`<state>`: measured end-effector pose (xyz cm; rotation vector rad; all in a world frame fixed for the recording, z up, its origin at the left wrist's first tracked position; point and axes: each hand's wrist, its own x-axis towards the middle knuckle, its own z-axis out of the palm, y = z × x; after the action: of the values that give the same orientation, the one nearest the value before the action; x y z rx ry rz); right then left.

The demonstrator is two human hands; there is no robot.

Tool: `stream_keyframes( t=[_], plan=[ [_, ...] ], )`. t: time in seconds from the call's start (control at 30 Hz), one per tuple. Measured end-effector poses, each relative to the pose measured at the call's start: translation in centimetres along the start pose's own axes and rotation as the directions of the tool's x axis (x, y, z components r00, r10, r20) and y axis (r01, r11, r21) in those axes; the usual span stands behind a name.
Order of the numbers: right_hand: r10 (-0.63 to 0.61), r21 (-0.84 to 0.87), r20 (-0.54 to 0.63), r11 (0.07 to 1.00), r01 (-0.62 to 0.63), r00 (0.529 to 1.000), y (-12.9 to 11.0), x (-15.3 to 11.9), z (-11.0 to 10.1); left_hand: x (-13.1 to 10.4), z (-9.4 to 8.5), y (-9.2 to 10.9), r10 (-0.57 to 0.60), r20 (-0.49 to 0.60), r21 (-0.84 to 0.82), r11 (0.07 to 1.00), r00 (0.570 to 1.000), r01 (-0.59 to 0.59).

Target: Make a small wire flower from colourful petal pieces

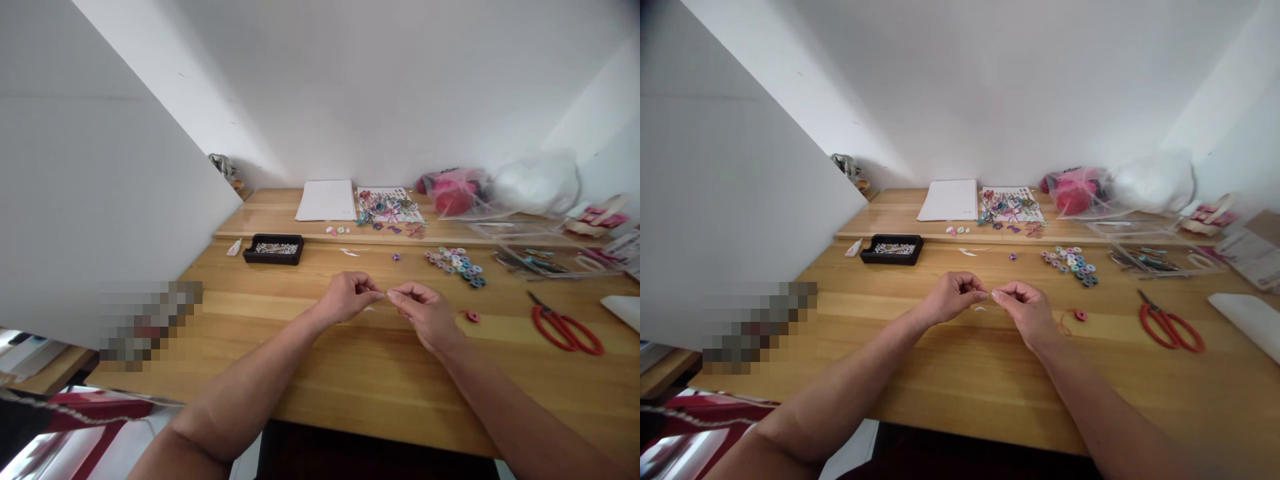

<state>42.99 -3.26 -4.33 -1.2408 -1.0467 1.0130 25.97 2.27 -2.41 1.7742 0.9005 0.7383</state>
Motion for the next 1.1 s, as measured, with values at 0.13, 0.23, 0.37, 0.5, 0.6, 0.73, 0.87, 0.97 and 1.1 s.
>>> stream_keyframes(
  t=[0.13,0.23,0.37,0.5,0.6,0.73,0.87,0.97,1.1],
  plan=[
    [-0.064,-0.028,-0.020,0.998,0.064,0.998,-0.1,0.0,-0.1,0.0,0.1,0.0,0.014,0.002,-0.003,1.000,1.000,-0.014],
    [-0.061,-0.024,-0.033,0.998,0.061,0.998,0.0,0.1,-0.2,0.0,0.1,0.1,0.004,-0.004,0.003,1.000,1.000,-0.004],
    [-0.033,0.005,-0.058,0.999,0.033,0.998,0.0,0.2,-0.4,0.2,-0.2,0.1,-0.011,-0.005,0.012,1.000,1.000,0.011],
    [-0.039,0.049,-0.058,0.998,0.042,0.998,-0.1,0.3,-0.5,0.2,-0.7,0.2,-0.007,-0.023,0.071,0.997,1.000,0.008],
    [-0.021,0.105,-0.052,0.994,0.026,0.998,-0.2,0.4,-0.5,0.2,-1.0,0.4,0.000,-0.032,0.107,0.994,0.999,0.003],
    [0.008,0.119,-0.068,0.993,0.000,0.998,-0.4,0.5,-0.8,0.3,-1.4,0.3,0.027,-0.038,0.125,0.992,0.999,-0.022],
    [-0.041,0.080,-0.082,0.996,0.048,0.996,-0.4,0.5,-1.0,0.6,-1.6,-0.4,0.053,-0.039,0.126,0.991,0.998,-0.047],
    [-0.042,0.097,-0.092,0.994,0.051,0.995,-0.5,0.6,-1.0,0.7,-1.7,-0.6,0.073,-0.044,0.115,0.991,0.996,-0.068],
    [-0.023,0.107,-0.109,0.994,0.035,0.994,-0.6,0.6,-1.0,0.6,-1.6,-0.5,0.073,-0.046,0.120,0.990,0.996,-0.067]
  ],
)
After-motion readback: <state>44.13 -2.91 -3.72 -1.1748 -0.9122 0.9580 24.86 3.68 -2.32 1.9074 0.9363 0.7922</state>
